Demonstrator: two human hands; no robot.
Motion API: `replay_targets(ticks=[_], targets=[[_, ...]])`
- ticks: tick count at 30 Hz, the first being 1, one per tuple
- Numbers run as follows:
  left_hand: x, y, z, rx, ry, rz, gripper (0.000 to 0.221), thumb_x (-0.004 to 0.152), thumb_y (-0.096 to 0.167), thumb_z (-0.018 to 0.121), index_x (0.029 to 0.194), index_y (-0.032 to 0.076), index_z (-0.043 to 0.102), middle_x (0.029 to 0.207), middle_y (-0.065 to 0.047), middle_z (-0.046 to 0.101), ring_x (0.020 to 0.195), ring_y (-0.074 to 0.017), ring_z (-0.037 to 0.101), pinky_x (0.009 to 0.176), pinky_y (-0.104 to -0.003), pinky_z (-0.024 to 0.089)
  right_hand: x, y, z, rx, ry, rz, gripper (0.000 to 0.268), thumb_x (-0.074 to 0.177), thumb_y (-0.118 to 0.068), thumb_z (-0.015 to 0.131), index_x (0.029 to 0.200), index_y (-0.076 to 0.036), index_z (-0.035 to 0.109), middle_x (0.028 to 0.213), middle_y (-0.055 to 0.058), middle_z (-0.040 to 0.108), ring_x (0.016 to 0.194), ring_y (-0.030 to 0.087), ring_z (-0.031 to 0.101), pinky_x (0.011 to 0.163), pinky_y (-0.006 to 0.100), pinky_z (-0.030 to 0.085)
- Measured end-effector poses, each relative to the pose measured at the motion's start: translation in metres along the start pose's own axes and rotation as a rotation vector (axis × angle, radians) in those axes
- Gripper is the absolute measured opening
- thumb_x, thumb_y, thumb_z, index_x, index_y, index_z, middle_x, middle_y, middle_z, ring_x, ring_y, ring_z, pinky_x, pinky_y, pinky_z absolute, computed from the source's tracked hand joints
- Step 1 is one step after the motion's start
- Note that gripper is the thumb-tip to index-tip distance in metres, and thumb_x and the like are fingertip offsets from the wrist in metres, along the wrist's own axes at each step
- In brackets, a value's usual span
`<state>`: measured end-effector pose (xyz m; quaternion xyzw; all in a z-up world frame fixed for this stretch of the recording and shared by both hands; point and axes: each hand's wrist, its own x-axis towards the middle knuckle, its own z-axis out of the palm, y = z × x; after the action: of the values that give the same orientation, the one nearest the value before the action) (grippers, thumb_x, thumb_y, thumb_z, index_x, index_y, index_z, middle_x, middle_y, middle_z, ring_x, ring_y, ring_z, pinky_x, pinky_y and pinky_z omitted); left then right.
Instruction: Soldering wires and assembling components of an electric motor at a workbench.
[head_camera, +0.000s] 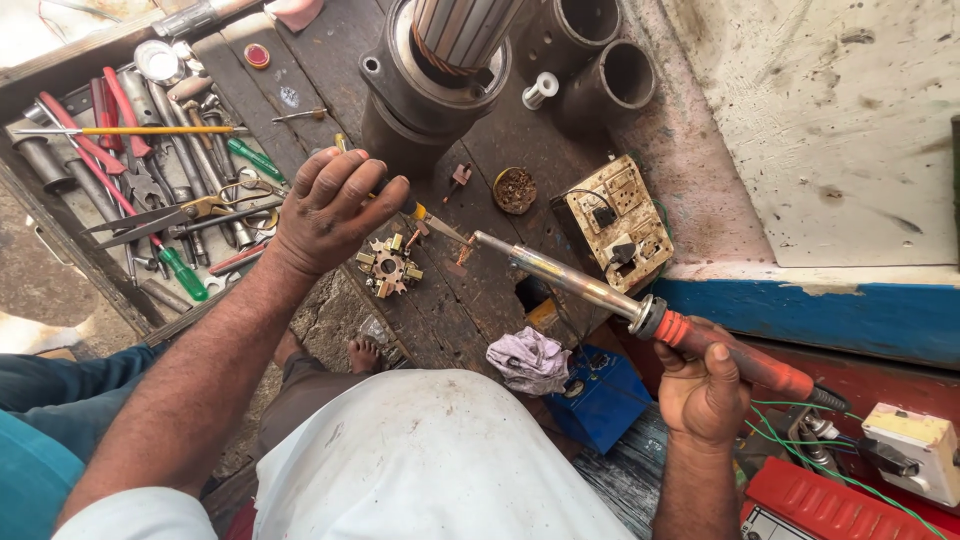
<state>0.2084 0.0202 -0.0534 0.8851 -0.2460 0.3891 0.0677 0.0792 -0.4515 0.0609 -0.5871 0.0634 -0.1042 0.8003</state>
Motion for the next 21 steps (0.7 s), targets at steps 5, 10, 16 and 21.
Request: replay_targets(ticks=[5, 10, 16, 21], targets=[[0.01, 0.0, -0.003, -0.004, 0.011, 0.026, 0.026, 0.102, 0.022, 0.073, 0.125, 0.03, 0.064, 0.127, 0.003, 0.053, 0.131, -0.016, 0.049, 0.121, -0.036, 0.04, 0.001, -0.003, -0.003, -0.025, -0.02, -0.009, 0.035, 0.102, -0.024, 0.074, 0.124, 0.003, 0.066, 0.117, 0.017, 0.071, 0.109, 0.027, 0.073, 0.092, 0.043, 0.065], [0.014, 0.001, -0.001, 0.016, 0.003, 0.046, 0.023, 0.105, 0.026, 0.073, 0.126, 0.03, 0.064, 0.126, 0.003, 0.051, 0.131, -0.0145, 0.049, 0.123, -0.035, 0.04, 0.001, -0.008, -0.001, -0.04, -0.048, -0.013, 0.036, 0.103, -0.025, 0.074, 0.123, 0.004, 0.067, 0.113, 0.017, 0.071, 0.109, 0.027, 0.073, 0.093, 0.043, 0.065], [0.018, 0.004, 0.004, -0.013, 0.008, 0.085, 0.024, 0.103, 0.024, 0.073, 0.124, 0.029, 0.064, 0.124, 0.003, 0.051, 0.13, -0.0145, 0.051, 0.123, -0.035, 0.04, 0.004, -0.013, -0.003, -0.076, -0.036, -0.039, 0.034, 0.103, -0.024, 0.073, 0.122, 0.004, 0.067, 0.119, 0.017, 0.071, 0.108, 0.028, 0.073, 0.09, 0.043, 0.066], [0.023, 0.005, 0.005, -0.027, 0.017, 0.102, 0.026, 0.1, 0.025, 0.073, 0.124, 0.028, 0.065, 0.126, 0.002, 0.051, 0.13, -0.0156, 0.051, 0.121, -0.036, 0.042, 0.005, -0.023, 0.003, -0.089, -0.085, -0.05, 0.032, 0.105, -0.021, 0.072, 0.118, 0.007, 0.067, 0.111, 0.019, 0.071, 0.099, 0.028, 0.073, 0.091, 0.043, 0.066]])
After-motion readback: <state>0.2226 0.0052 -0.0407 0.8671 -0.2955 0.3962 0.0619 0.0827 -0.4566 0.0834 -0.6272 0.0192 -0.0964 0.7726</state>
